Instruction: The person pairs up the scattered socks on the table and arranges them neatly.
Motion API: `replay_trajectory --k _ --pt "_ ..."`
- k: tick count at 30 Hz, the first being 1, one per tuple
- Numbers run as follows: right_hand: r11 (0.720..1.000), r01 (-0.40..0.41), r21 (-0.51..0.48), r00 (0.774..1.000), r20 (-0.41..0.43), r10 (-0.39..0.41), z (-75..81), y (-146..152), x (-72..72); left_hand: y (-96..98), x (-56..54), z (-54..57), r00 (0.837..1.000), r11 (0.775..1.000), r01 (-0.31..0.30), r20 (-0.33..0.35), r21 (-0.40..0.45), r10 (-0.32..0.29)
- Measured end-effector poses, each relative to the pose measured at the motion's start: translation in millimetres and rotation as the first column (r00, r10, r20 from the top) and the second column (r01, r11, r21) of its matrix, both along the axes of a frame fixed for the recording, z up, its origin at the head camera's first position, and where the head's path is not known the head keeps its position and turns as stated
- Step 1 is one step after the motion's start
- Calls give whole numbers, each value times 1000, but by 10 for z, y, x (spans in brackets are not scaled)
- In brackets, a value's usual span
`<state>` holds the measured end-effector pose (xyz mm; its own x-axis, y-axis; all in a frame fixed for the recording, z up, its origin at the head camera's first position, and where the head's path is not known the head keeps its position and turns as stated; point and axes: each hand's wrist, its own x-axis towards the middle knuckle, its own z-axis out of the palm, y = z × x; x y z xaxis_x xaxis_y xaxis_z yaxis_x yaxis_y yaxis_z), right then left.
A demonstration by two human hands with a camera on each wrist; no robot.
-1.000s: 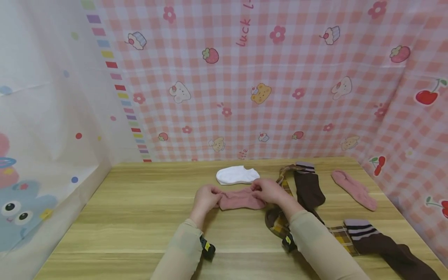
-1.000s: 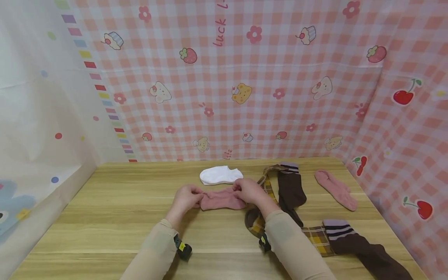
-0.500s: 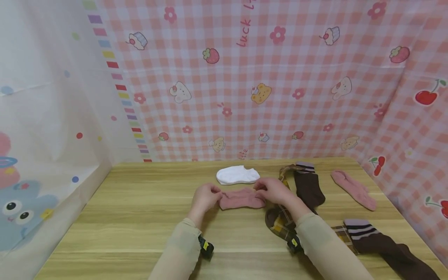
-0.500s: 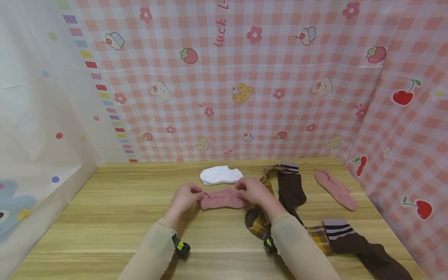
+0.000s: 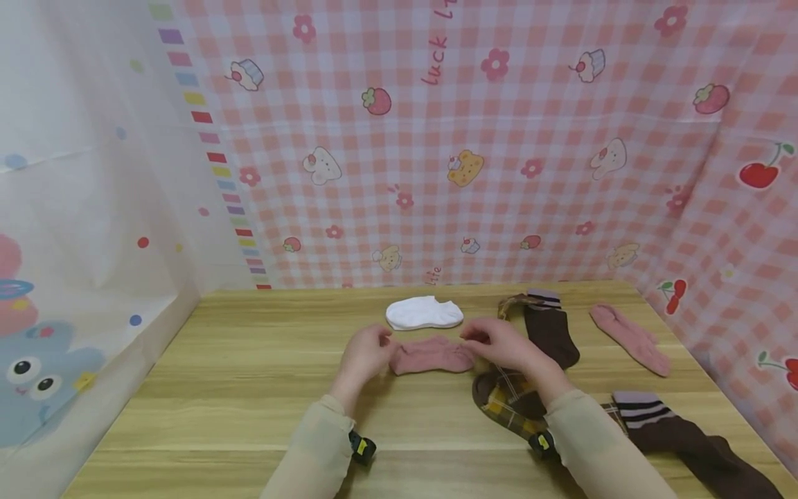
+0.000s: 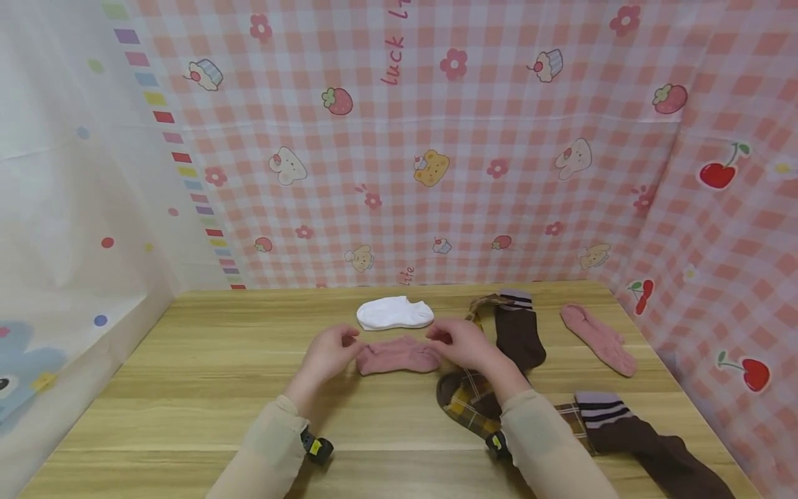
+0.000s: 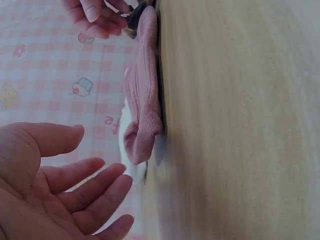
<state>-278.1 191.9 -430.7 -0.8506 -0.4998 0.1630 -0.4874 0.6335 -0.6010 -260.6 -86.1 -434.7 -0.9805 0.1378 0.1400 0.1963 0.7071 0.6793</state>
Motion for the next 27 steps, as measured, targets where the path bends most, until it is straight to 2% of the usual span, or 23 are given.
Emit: replay_trajectory --k 7,13,21,27 --pt "1000 -18 -4 999 -30 18 32 82 67 67 84 48 996 993 8 -90 -120 -19" --pt "999 39 12 994 -107 -38 70 165 155 115 151 93 984 976 -3 -172 -217 -35" --pt "996 73 49 979 -194 -62 140 271 230 168 252 185 950 952 -15 -303 -305 -82" --pt "995 84 52 965 -252 -68 178 348 278 227 317 247 911 939 -13 -391 -344 -130"
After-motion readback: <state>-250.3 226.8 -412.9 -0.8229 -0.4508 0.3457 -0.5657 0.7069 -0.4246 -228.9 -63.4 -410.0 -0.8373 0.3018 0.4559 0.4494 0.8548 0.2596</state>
